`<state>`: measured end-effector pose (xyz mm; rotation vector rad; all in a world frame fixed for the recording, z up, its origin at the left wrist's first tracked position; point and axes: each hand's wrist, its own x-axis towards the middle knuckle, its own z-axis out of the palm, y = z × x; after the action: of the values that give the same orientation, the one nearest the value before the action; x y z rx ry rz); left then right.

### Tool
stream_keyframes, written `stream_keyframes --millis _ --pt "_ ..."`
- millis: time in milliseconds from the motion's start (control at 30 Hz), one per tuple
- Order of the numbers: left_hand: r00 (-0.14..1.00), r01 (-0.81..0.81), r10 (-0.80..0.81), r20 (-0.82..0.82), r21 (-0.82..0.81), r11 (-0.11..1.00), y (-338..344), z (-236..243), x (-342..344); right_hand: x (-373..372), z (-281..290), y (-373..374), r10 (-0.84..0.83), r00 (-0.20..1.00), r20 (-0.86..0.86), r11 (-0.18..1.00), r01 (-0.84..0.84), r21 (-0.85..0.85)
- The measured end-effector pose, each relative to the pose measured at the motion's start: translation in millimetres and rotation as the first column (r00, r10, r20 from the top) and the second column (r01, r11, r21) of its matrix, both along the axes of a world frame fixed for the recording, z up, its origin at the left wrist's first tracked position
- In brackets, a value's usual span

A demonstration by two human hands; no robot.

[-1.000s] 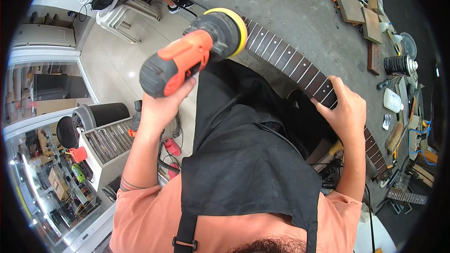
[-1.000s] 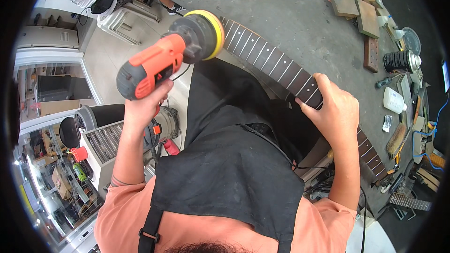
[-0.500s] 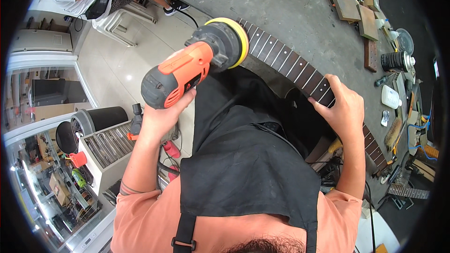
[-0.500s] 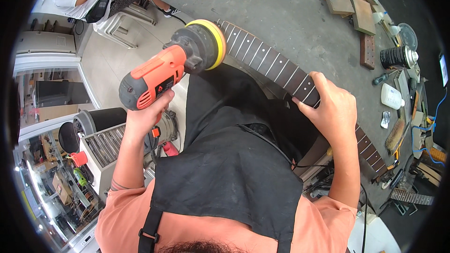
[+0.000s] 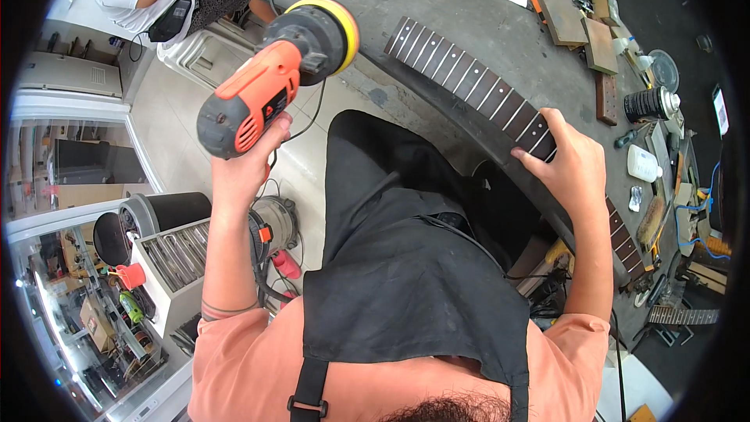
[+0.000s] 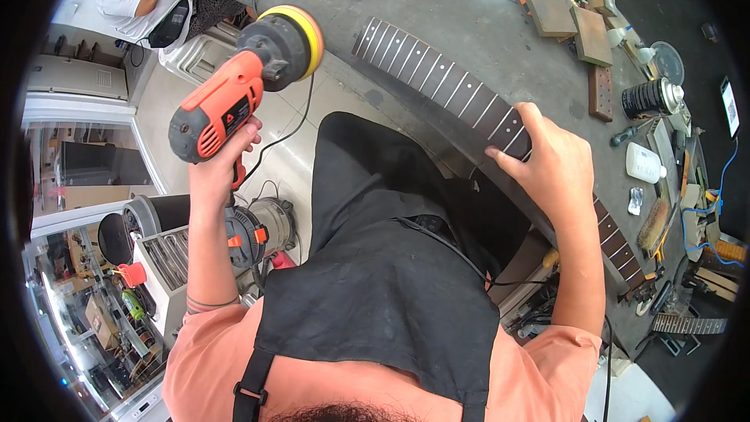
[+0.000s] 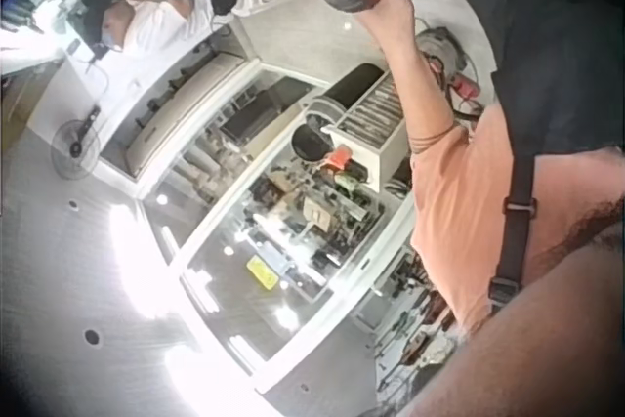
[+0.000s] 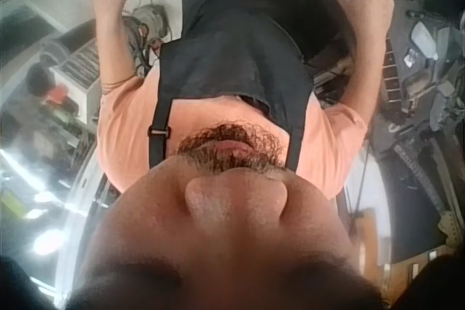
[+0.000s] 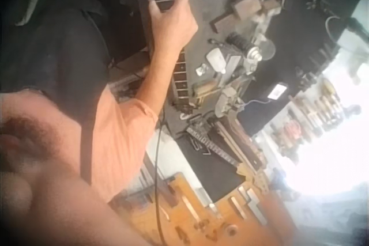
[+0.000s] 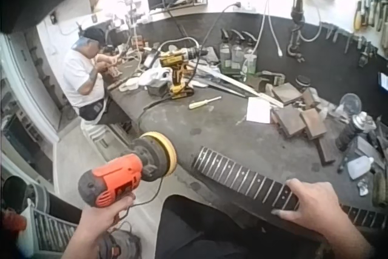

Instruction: The person wipes a guitar neck with a white cloth, then uses an orbital sander to smooth the fretboard surface. The person holds the neck with one hand while operating the sander with the other, moving the tool along the length of the wood.

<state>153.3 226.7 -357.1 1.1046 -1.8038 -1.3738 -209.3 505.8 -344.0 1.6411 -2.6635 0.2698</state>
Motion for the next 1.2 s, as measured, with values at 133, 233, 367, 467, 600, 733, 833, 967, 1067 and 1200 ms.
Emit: stream_keyframes --millis 133,233,367,467,600,733,833,967,1067,1200 --pt "0.994 0.083 -0.067 0.089 -0.192 0.978 -9.4 -10.3 -13.5 1.4 0.4 -2.8 -0.018 1.0 0.007 1.0 0.018 0.024" --pt "0.989 0.142 -0.128 0.071 -0.256 0.956 -4.9 -19.2 -27.5 0.3 -3.0 -2.2 -0.002 1.0 -0.009 1.0 0.002 -0.003" --pt "0.978 0.188 -0.167 0.123 -0.193 0.963 6.6 -3.2 -43.7 -2.3 -4.1 -3.0 -0.012 1.0 0.011 1.0 0.012 -0.001" --pt "0.981 0.123 -0.127 0.149 0.038 0.992 5.2 15.9 -56.9 -1.7 -6.2 -1.4 -0.017 1.0 0.007 1.0 0.017 -0.013" --pt "0.977 0.114 -0.125 0.172 0.069 0.991 2.0 29.3 -58.7 -1.4 -3.6 -3.0 -0.025 0.999 0.028 1.0 0.025 0.002" --pt "0.954 0.244 -0.201 0.221 -0.186 0.952 9.1 23.1 -54.3 -3.0 -6.1 -1.3 -0.017 1.0 0.027 1.0 0.017 -0.014" --pt "0.948 0.112 -0.096 0.302 -0.037 0.993 3.3 33.9 -58.9 -1.4 -7.0 -0.8 -0.02 1.0 0.016 1.0 0.02 -0.01" --pt "0.926 0.342 -0.285 0.248 -0.232 0.911 20.7 31.5 -57.9 1.8 -6.7 1.9 -0.022 1.0 -0.012 1.0 0.022 -0.02" --pt "0.918 0.366 -0.289 0.272 -0.299 0.881 25.1 34.1 -59.8 4.0 -8.2 2.1 -0.018 0.999 -0.034 0.999 0.017 -0.033" --pt "0.933 0.167 -0.127 0.338 -0.092 0.982 11.0 42.0 -60.7 6.1 -12.4 4.4 0.016 0.996 -0.085 0.996 -0.023 -0.091"
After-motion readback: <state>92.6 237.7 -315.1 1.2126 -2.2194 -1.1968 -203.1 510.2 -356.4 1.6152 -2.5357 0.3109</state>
